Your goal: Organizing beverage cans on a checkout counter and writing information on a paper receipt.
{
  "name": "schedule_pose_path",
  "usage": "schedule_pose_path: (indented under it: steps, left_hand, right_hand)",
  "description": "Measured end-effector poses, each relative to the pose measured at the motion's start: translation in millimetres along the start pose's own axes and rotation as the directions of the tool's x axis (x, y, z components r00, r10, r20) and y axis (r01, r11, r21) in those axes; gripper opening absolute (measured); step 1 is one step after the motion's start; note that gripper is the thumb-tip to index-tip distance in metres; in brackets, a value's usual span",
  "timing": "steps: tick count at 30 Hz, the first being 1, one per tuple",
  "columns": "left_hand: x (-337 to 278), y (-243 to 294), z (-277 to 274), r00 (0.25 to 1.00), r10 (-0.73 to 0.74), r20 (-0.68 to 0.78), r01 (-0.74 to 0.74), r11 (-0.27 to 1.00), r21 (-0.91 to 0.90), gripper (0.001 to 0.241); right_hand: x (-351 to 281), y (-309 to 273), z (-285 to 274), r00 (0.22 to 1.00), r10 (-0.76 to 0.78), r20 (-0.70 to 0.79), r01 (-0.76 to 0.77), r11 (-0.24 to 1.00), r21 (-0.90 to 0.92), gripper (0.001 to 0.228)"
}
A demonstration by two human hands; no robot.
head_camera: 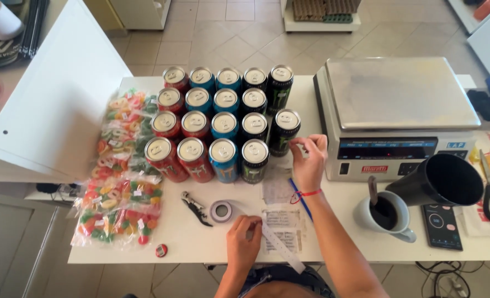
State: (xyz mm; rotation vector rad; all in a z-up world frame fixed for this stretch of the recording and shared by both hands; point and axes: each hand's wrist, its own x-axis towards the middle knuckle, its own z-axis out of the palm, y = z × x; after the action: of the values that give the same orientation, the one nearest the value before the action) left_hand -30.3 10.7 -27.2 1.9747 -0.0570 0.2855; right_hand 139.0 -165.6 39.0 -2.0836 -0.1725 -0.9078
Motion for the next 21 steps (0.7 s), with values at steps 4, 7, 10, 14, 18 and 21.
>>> schedule_pose_path:
  steps: [4, 7, 10, 14, 18, 21]
  left_hand:
    - [0.5, 0.6, -1.2, 1.0, 0.004, -0.031, -0.005, 0.999, -0.044, 0.011]
    - [1.2, 0.2, 0.1, 1.0, -0.02, 0.016, 0.02, 0.999, -0.036, 0.011]
    - [1.7, 0.8, 1.4, 1.0, 0.012, -0.008, -0.013, 0.999, -0.038, 0.01]
    - [2.6, 0.2, 3.0, 1.0, 0.018, -0.024, -0.019, 0.999, -0.048, 0.01]
    - [2.4, -1.4, 3.5, 0.998, 0.048, -0.044, -0.051, 0.997, -0.055, 0.01]
    - [2.9, -2.4, 3.6, 0.999, -0.036, 0.0, 0.036, 0.999, -0.031, 0.011]
  right_hand:
    - [-0.4, -7.8, 1.3, 0.998, -0.033, -0.046, 0.035, 0.998, 0.047, 0.012]
    - [2.3, -3.8, 3.8, 0.996, -0.078, -0.047, 0.081, 0.994, 0.071, 0.013]
    - [2.7, 0.4, 6.5, 0.995, -0.089, -0.041, 0.092, 0.992, 0.091, 0.017]
    - [0.5, 9.3, 8.5, 0.998, 0.055, -0.012, -0.053, 0.991, 0.124, 0.026]
    - [8.2, 16.4, 1.0, 0.953, 0.266, 0.144, -0.293, 0.929, 0.227, 0.037]
    - [15.8, 31.4, -0.1, 0.932, 0.29, 0.216, -0.337, 0.913, 0.228, 0.055]
